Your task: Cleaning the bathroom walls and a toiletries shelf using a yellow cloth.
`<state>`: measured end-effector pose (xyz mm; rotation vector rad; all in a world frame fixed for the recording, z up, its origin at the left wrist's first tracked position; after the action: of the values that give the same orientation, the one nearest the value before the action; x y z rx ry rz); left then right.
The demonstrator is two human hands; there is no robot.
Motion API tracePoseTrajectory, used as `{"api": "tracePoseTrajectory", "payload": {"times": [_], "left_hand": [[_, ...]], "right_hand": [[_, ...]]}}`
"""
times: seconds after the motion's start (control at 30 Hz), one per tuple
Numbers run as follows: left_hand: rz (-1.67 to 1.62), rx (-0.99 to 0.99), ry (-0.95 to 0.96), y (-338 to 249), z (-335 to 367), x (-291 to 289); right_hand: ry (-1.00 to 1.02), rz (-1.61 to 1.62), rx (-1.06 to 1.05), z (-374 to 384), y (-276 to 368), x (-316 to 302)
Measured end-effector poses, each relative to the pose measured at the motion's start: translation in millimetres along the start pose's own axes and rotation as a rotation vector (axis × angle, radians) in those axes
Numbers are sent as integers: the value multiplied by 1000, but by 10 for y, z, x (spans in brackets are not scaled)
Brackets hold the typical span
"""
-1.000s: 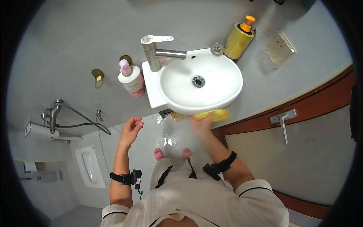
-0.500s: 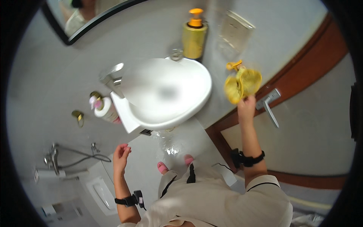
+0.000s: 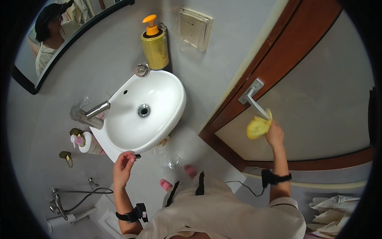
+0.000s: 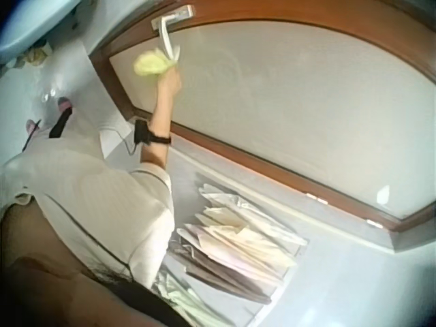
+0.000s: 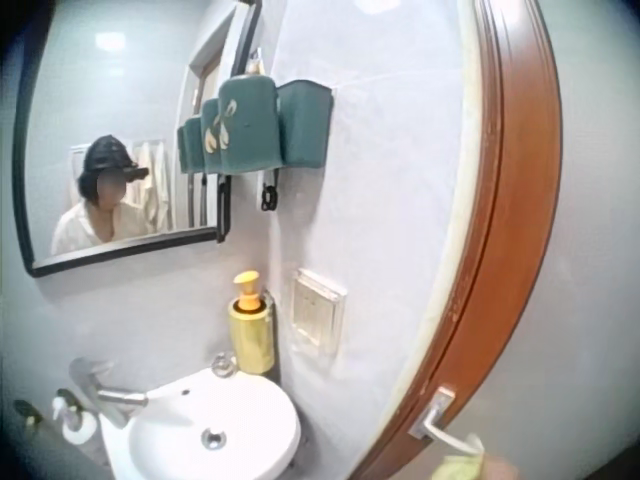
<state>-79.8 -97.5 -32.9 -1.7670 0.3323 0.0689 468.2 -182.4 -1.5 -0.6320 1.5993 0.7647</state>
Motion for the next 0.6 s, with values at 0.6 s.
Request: {"api": "tracePoseTrajectory", "payload": {"times": [0.6], "left_hand": [[331,56,36,41,50,28]], "right_hand": [[-496,-232,-632,150,873,-851]]}}
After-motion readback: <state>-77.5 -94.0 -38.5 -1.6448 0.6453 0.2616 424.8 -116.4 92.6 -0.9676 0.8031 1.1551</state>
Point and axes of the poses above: each hand's wrist, its own z-axis towards the middle knuckle, its own x-axis out of the palm, y = z × x, the point moved 6 cm from there along z, towards the middle knuckle, and after that the axes turned 6 degrees about z, right-handed, at the moved point
